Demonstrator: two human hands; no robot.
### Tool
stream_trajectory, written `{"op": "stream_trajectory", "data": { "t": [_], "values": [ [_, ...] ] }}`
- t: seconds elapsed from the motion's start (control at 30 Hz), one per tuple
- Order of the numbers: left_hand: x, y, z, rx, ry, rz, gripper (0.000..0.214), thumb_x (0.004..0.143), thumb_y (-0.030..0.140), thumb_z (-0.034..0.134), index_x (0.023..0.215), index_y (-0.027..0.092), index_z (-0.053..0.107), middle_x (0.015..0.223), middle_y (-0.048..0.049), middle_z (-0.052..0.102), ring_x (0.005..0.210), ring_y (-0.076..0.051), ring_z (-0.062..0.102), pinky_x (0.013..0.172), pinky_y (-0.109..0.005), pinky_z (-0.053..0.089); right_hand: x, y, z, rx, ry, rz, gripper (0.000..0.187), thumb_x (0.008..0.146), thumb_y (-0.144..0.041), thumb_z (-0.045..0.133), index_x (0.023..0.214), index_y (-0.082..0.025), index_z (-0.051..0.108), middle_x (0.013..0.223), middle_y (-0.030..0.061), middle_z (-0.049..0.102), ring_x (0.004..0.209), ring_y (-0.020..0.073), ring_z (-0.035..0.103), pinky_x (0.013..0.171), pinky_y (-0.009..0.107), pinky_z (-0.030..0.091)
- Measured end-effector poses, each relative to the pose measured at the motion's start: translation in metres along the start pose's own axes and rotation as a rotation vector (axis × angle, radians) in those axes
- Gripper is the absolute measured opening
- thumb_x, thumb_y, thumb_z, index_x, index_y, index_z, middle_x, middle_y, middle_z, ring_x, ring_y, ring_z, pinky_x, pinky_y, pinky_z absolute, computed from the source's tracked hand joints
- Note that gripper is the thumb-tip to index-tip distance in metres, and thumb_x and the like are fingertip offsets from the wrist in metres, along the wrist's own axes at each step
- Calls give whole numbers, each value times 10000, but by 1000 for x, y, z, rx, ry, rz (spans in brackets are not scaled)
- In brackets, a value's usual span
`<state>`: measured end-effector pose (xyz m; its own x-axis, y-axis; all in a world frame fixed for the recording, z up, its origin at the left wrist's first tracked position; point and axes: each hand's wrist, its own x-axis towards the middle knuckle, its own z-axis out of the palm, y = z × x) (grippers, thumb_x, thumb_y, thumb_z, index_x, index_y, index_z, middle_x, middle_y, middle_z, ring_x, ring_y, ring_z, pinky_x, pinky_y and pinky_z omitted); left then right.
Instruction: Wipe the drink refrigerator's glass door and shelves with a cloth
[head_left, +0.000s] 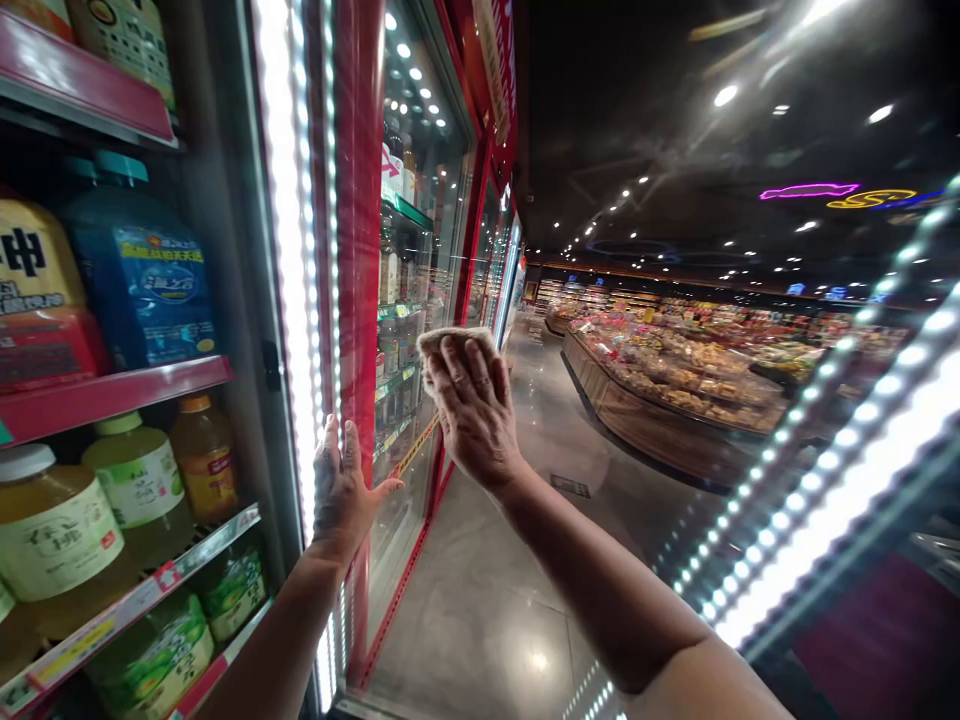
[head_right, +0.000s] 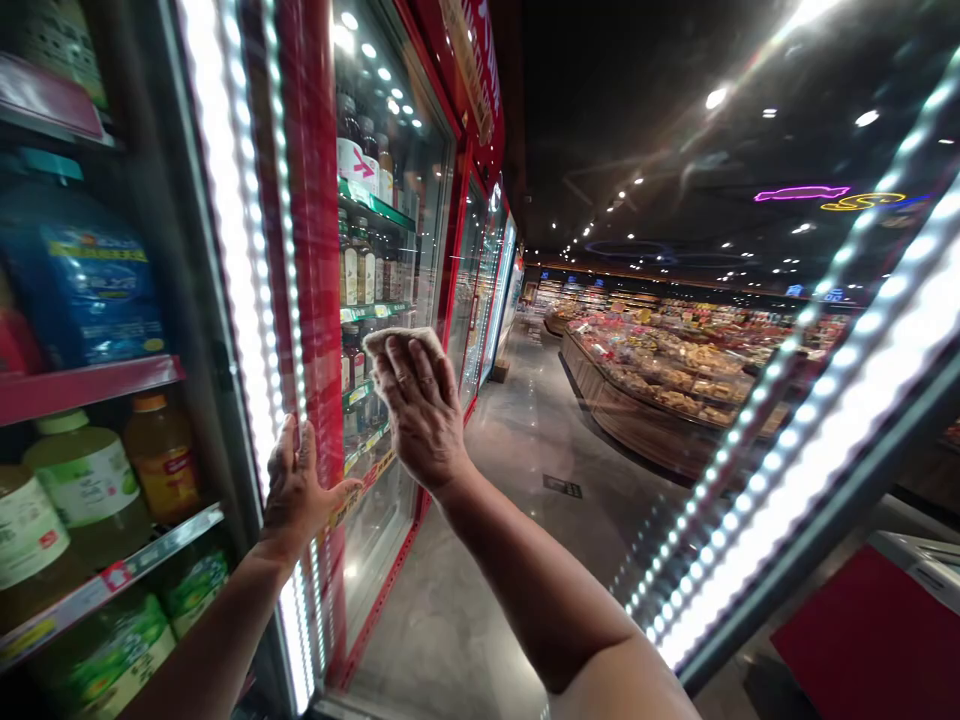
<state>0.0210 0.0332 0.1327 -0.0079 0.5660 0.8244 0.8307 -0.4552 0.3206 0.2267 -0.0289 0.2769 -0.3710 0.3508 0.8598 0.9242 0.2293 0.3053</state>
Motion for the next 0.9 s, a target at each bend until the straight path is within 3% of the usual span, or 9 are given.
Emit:
{"op": "stream_trajectory", "data": {
  "t": [0.13,0.3,0.53,0.7,0.9],
  "values": [
    [-3,2,1,49,22,19,1302,639,564,894,1636,92,201,1684,-271,212,1553,-438,243,1247,-593,312,3,-6,5,43,-77,-164,622,1039,-210,515,1625,-319,337,1659,-24,389,1580,172,280,1349,423,85],
    [0,7,-1,67,42,34,1352,614,548,915,1637,74,170,1667,-301,222,1546,-450,252,1219,-601,357,17,-16,12,40,-27,-27,626,1036,-199,508,1629,-298,336,1694,-7,293,1604,219,211,1350,476,67],
    [-1,8,-2,64,79,109,1140,808,533,768,1635,50,151,1655,-323,204,1529,-473,260,1180,-622,399,23,-32,28,106,-68,-210,640,1040,-188,501,1636,-316,305,1675,-14,343,1586,187,261,1357,449,89],
    [-1,8,0,19,78,70,1141,777,531,795,1630,81,185,1628,-313,239,1513,-471,287,1164,-621,418,36,-45,40,154,-50,-106,636,1034,-158,478,1630,-316,321,1697,-21,279,1605,203,192,1357,490,84],
    [-1,5,1,-56,63,19,1112,742,496,835,1616,144,245,1635,-270,251,1510,-458,302,1188,-621,385,42,-52,48,166,-70,-230,586,1048,-165,458,1613,-285,365,1687,-21,317,1595,180,220,1360,452,91]
  ]
}}
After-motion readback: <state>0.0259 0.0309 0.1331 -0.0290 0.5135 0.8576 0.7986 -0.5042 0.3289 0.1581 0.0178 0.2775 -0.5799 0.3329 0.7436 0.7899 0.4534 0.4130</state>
